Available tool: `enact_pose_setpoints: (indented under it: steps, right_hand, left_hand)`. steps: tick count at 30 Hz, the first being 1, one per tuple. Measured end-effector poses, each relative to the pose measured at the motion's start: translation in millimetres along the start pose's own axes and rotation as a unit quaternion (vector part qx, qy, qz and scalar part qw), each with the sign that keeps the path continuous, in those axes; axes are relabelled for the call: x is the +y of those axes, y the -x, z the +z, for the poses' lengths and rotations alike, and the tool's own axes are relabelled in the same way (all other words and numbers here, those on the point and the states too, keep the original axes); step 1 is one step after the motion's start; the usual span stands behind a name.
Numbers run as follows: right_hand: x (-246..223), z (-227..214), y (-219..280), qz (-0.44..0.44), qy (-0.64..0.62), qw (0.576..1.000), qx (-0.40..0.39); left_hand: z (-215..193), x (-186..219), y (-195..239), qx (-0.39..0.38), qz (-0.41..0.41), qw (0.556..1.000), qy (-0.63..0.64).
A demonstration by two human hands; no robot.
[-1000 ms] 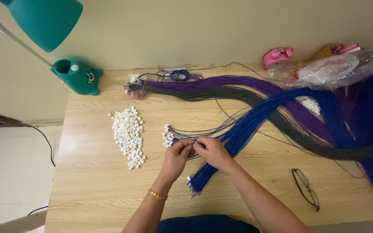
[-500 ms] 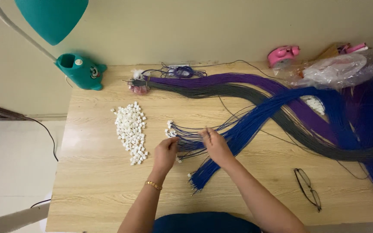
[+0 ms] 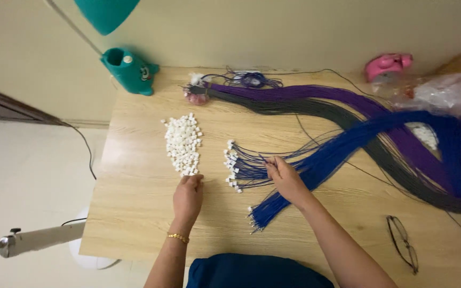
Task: The person is manually attaching small white plastic connectors to the ends of bundles of blue electrical wires.
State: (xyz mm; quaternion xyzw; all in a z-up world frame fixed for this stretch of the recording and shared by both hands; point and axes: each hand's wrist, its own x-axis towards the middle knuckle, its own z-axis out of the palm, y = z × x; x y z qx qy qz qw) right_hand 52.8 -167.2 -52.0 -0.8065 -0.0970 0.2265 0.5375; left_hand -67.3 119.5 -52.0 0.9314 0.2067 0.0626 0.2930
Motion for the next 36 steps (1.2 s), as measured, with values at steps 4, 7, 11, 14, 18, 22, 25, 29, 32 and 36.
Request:
enact_pose_setpoints:
  steps: [4, 7, 11, 14, 18, 22, 25, 29, 32, 36]
  right_hand:
    - [-23.3, -3.7, 4.0, -0.003, -0.012, 1.000, 0.009]
    - [-28.8, -7.2, 7.0, -0.022, 0.021, 0.999, 0.041]
    - [0.3, -3.6, 2.1, -0.030, 0.017, 0.998, 0.061]
    - [6.2, -1.4, -0.3, -0.064, 0.012, 0.995, 0.069]
    - [-10.1, -4.8, 5.6, -0.040, 0.035, 0.997, 0.062]
    - [-28.0, -10.3, 11.7, -0.021, 0.034, 0.998, 0.055]
    - [-42.2, -10.7, 15.0, 0.000, 0.044, 0.998, 0.035]
    - [-48.4, -10.8, 16.3, 0.047, 0.062, 0.997, 0.017]
    - [-46.2, -10.5, 14.8, 0.032, 0.056, 0.998, 0.018]
    - [-43.7, -10.8, 12.5, 0.054, 0.063, 0.997, 0.009]
  left_hand:
    - [6.8, -2.2, 3.4, -0.051, -0.019, 0.997, -0.050]
    - [19.1, -6.8, 3.0, -0.008, -0.009, 1.000, -0.026]
    - [28.8, -10.6, -4.3, 0.020, -0.038, 0.998, -0.039]
    - [43.0, -27.5, -12.7, 0.027, -0.023, 0.997, -0.062]
    - [44.4, -25.5, -17.1, 0.030, -0.048, 0.996, -0.071]
    - [45.7, -29.6, -15.5, 0.059, -0.013, 0.995, -0.078]
    - [30.1, -16.0, -14.6, 0.037, -0.033, 0.997, -0.066]
    - [31.6, -18.1, -16.0, 0.023, -0.056, 0.996, -0.070]
    - [18.8, 0.3, -13.6, 0.006, -0.072, 0.995, -0.070]
    - [19.8, 12.0, -11.1, 0.048, -0.001, 0.999, -0.024]
